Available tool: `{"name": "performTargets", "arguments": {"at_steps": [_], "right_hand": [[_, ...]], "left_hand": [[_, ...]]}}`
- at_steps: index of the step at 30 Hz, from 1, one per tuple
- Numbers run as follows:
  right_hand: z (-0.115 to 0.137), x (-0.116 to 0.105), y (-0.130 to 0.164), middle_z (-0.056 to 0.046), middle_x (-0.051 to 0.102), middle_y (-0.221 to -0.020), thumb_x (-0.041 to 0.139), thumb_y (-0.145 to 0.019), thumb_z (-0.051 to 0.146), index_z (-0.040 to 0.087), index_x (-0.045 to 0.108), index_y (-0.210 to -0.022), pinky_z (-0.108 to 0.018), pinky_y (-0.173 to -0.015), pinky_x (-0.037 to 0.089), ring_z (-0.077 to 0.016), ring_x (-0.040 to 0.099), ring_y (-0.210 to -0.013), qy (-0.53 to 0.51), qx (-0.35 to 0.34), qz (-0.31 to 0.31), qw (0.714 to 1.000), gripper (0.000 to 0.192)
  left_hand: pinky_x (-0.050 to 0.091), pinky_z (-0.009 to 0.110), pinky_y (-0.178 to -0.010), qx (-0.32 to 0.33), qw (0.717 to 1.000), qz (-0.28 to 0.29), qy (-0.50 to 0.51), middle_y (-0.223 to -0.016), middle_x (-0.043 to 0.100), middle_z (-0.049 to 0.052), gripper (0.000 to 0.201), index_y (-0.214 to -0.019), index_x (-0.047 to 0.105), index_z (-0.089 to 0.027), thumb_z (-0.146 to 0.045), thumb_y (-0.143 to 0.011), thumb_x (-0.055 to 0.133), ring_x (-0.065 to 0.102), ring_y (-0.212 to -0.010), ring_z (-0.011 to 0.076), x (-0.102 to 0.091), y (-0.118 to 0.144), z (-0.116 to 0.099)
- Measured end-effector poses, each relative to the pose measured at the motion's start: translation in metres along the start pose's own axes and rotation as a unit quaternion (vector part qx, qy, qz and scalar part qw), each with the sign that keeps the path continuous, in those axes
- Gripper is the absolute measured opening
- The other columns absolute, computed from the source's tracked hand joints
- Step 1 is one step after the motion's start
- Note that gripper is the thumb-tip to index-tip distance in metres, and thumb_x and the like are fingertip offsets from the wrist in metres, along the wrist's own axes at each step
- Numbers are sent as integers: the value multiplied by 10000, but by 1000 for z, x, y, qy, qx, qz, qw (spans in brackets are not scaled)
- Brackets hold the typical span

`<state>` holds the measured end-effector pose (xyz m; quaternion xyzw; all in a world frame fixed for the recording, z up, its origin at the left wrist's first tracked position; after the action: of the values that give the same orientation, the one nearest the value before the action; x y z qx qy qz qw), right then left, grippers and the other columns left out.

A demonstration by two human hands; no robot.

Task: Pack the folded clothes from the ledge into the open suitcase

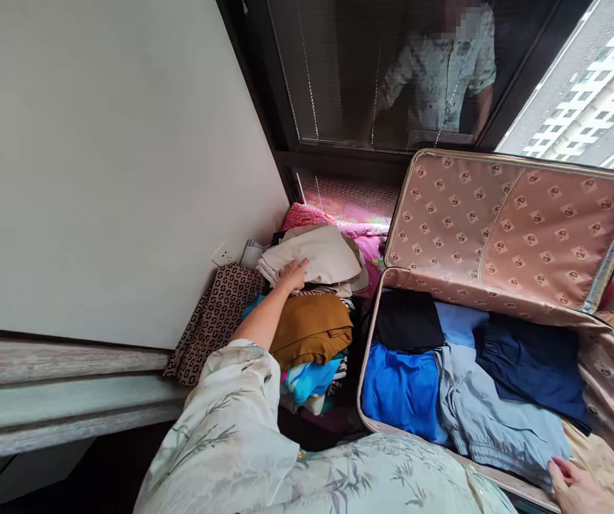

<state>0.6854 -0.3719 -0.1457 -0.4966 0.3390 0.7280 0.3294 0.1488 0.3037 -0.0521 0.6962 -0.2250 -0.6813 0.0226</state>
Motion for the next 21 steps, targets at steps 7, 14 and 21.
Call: {"name": "performTargets", "arguments": {"at_steps": [7,14,21], "right_hand": [[-5,1,-6,-194,712,-831,559,-556,541,446,619,-463,-593,-900,471,-478,692,-862,-43,59,29,997,146],[-9,2,-6,-173,703,-789,586,-519,510,453,621,-480,-598,-867,467,-476,669,-789,-52,65,38,996,78],[-18,5,-8,-134,693,-719,631,-497,494,481,642,-487,-627,-836,450,-482,664,-718,-57,59,43,996,20]], "left_hand": [[449,361,-1052,64,995,79,-16,-1557,475,178,982,-1625,331,-238,-113,-742,741,534,-1357,316,-20,-9,24],[343,568,-1140,33,998,27,-41,-1575,428,234,965,-1672,181,-252,-332,-869,712,455,-1405,437,-9,9,15],[365,582,-1147,48,994,92,42,-1644,374,202,1053,-1568,465,-290,-633,-653,858,382,-1477,484,-26,-8,25]]}}
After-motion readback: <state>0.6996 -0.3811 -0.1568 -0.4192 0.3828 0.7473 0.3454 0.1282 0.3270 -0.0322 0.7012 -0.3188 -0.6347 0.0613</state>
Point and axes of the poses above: each hand's wrist, its own y-axis away from the middle knuckle, its own x-axis out of the palm, z = x × y, the point moved 3 cm from there along -y, towards the middle knuckle
